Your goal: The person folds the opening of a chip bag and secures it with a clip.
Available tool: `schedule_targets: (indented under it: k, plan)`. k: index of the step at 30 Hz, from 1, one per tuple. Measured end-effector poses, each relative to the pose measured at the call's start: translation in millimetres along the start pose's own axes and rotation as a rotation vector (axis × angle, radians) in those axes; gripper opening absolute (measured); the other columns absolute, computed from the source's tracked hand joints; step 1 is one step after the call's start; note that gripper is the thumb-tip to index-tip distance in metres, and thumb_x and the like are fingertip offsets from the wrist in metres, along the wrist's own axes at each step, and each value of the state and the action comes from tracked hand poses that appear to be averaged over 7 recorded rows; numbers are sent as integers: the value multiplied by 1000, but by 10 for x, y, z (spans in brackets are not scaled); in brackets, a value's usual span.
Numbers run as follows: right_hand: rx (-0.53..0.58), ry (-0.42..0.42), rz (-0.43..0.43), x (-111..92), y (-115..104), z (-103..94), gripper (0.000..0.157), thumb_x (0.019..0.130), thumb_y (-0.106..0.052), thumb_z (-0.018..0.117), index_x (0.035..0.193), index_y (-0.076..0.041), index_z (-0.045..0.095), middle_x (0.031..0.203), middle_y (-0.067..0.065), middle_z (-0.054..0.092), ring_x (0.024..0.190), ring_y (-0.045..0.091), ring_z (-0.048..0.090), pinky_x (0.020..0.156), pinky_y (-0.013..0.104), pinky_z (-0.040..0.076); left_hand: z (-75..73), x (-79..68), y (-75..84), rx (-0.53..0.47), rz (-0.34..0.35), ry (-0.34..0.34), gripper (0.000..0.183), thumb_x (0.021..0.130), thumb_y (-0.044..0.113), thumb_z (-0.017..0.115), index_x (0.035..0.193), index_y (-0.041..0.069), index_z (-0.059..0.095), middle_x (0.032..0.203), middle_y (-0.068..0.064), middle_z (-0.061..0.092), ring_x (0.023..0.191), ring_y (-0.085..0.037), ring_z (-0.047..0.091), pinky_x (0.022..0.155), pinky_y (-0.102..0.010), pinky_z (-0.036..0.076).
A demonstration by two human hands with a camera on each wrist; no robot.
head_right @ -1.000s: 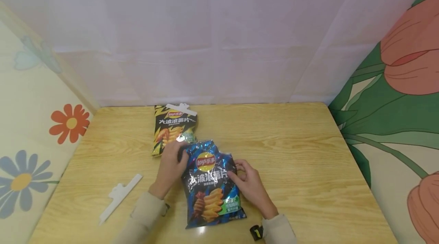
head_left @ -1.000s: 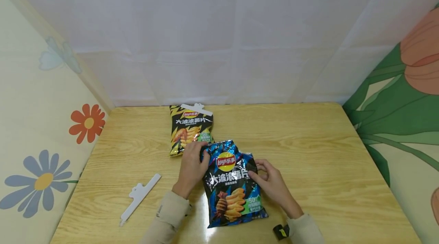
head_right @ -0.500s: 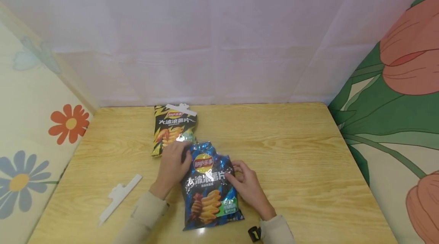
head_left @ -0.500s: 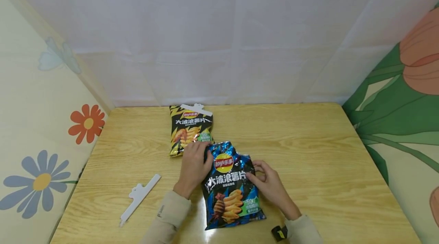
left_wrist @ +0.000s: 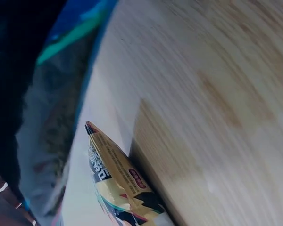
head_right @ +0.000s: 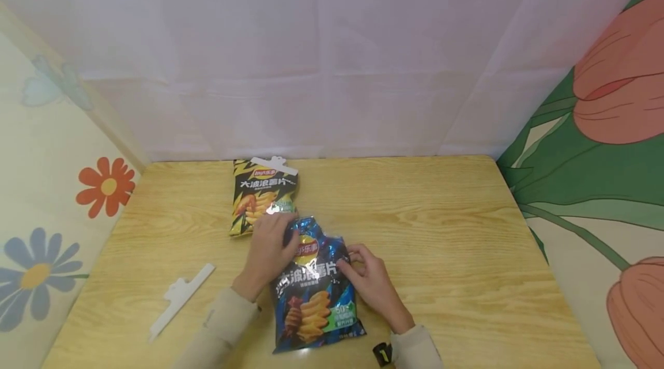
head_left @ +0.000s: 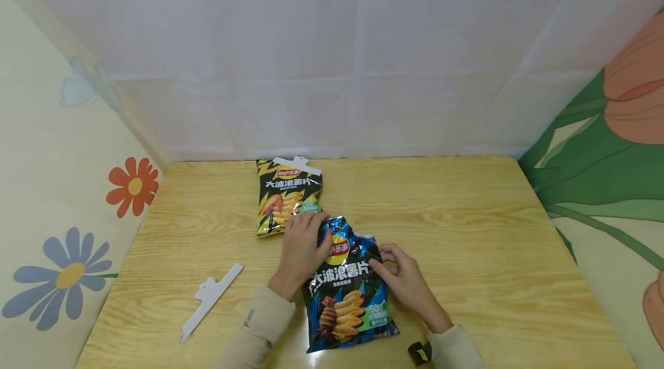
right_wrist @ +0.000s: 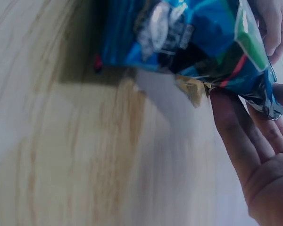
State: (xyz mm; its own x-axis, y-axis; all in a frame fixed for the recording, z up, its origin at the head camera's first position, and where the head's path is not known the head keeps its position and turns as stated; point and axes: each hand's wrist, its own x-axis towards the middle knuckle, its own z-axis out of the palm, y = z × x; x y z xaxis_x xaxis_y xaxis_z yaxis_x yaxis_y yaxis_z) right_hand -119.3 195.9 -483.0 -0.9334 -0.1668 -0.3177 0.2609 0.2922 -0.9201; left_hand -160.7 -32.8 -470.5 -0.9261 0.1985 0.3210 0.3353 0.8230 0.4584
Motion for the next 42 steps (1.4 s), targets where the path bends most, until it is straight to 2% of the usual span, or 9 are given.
schedule_targets:
  k: [8,12,15,17,26,35,38,42]
  plan:
    - [-45,34,-27,-8,4,7,22,99,-18,61,113,-1,61,100,13,72,87,13,71,78,23,57,8,1,48,-50,-18,-34,31,94,26,68,120,9,66,114,-7,70,109,-24,63,94,-45,46]
    - [-56,44,-22,-21,0,-14,19,99,-16,61,111,-2,64,100,13,71,78,9,69,66,24,56,15,-3,38,-82,-23,-42,30,94,25,69,119,10,67,112,-6,70,108,-24,62,92,-44,45]
    - [-53,47,-20,-24,1,-35,19,98,-15,62,111,-1,65,100,14,70,70,8,67,58,27,55,24,-2,24,-111,-26,-47,28,94,24,69,119,10,67,112,-6,70,107,-24,62,91,-44,44]
    - [-48,38,-21,-24,3,-44,19,98,-13,62,111,1,65,100,16,70,68,8,67,57,27,56,28,-1,17,-131,-25,-48,27,94,23,68,118,10,68,112,-5,70,107,-24,62,89,-44,43]
    - [-16,43,-16,-42,25,-47,20,96,-10,64,113,1,65,102,18,69,76,9,71,59,26,57,23,5,-5,-243,-37,-43,13,94,12,67,107,14,71,106,-3,71,104,-23,62,85,-41,37]
    - [7,49,-127,-80,67,-32,16,96,-2,61,110,1,67,101,21,67,74,6,70,58,25,56,5,-19,-29,-336,-12,-29,13,94,4,65,95,14,73,95,-1,70,94,-21,61,83,-38,33]
    - [7,52,-187,-80,98,-25,15,95,0,60,109,2,68,101,22,68,78,4,70,64,24,57,0,-26,-34,-355,-13,-29,15,94,2,63,92,13,74,93,-2,70,93,-22,61,83,-38,33]
    - [9,51,-220,-77,122,-14,16,95,2,59,108,2,69,108,22,69,87,3,70,75,21,57,-4,-38,-40,-374,-16,-24,19,93,-1,62,88,13,74,91,-2,70,92,-22,60,82,-37,31]
